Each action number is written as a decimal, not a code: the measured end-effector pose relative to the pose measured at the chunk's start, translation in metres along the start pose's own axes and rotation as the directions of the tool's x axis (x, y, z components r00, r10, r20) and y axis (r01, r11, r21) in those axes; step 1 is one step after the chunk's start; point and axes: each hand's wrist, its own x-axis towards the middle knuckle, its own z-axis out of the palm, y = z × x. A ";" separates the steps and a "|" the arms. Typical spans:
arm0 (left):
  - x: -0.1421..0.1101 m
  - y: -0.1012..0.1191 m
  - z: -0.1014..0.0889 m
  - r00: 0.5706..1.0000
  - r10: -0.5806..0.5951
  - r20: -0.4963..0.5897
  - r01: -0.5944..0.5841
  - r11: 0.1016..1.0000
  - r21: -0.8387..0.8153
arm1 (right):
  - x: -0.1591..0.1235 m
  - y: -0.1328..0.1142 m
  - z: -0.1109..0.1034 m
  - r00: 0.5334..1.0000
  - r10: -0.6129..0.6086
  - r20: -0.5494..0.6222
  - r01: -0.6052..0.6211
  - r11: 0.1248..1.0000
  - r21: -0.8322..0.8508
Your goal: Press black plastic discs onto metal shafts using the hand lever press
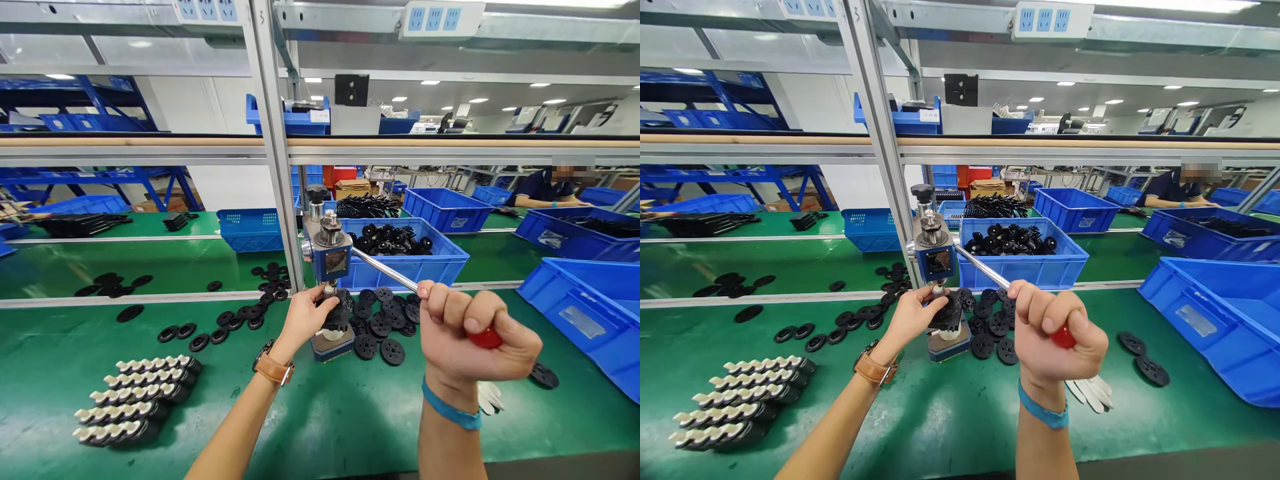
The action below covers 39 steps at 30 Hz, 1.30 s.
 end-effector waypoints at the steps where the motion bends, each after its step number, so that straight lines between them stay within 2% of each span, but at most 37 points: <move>1: 0.001 0.001 -0.001 1.000 -0.003 0.017 0.003 1.000 -0.014 | -0.004 0.002 -0.002 1.000 0.001 -0.003 -0.001 1.000 0.006; 5: 0.008 0.010 -0.009 0.995 -0.019 0.098 0.029 0.995 -0.101 | -0.013 0.007 -0.010 1.000 0.017 0.008 -0.017 1.000 0.001; 9: 0.012 0.016 -0.011 0.994 -0.051 0.094 0.065 0.985 -0.158 | -0.013 0.005 -0.012 0.998 0.018 0.062 -0.018 1.000 0.008; 17: 0.006 0.013 -0.005 0.997 -0.064 0.044 0.067 0.996 -0.064 | -0.012 0.007 -0.013 0.996 -0.007 0.088 0.003 0.999 0.041; 23: 0.006 0.008 0.000 0.999 0.030 -0.011 -0.030 0.999 0.028 | -0.012 0.012 -0.014 0.995 -0.024 0.094 0.021 0.999 0.033; 25: 0.006 0.009 0.000 0.998 0.055 -0.018 -0.053 0.996 0.078 | -0.009 0.010 -0.008 0.999 -0.020 0.045 0.018 0.999 0.044; 28: 0.001 0.014 -0.002 0.997 0.071 -0.041 -0.066 0.991 0.116 | 0.000 0.000 0.011 0.991 0.001 -0.136 0.003 1.000 0.024; 29: -0.003 0.015 -0.002 0.996 0.064 -0.064 -0.060 0.996 0.065 | 0.002 -0.003 0.018 0.983 -0.004 -0.182 0.004 1.000 0.000; 31: -0.016 0.014 -0.003 0.990 -0.015 -0.137 -0.013 0.981 -0.195 | -0.001 -0.008 0.029 0.973 -0.055 -0.223 0.033 0.994 -0.100; 32: -0.025 0.012 -0.002 0.982 -0.093 -0.166 0.023 0.924 -0.383 | -0.007 -0.007 0.032 0.973 -0.076 -0.217 0.039 0.985 -0.168; 33: -0.035 0.009 0.000 0.968 -0.189 -0.166 0.060 0.815 -0.576 | -0.016 -0.003 0.034 0.979 -0.064 -0.194 0.016 0.972 -0.236; 35: -0.057 -0.001 0.007 0.940 -0.335 -0.061 0.131 0.520 -0.844 | -0.043 0.011 0.030 0.991 0.067 -0.114 -0.103 0.929 -0.355; 37: -0.077 -0.012 0.016 0.913 -0.398 0.096 0.212 0.259 -0.942 | -0.077 0.031 0.022 0.957 0.291 0.016 -0.253 0.859 -0.445; 39: -0.093 -0.022 0.025 0.877 -0.444 0.187 0.243 0.074 -0.967 | -0.111 0.048 0.010 0.902 0.408 0.142 -0.271 0.791 -0.549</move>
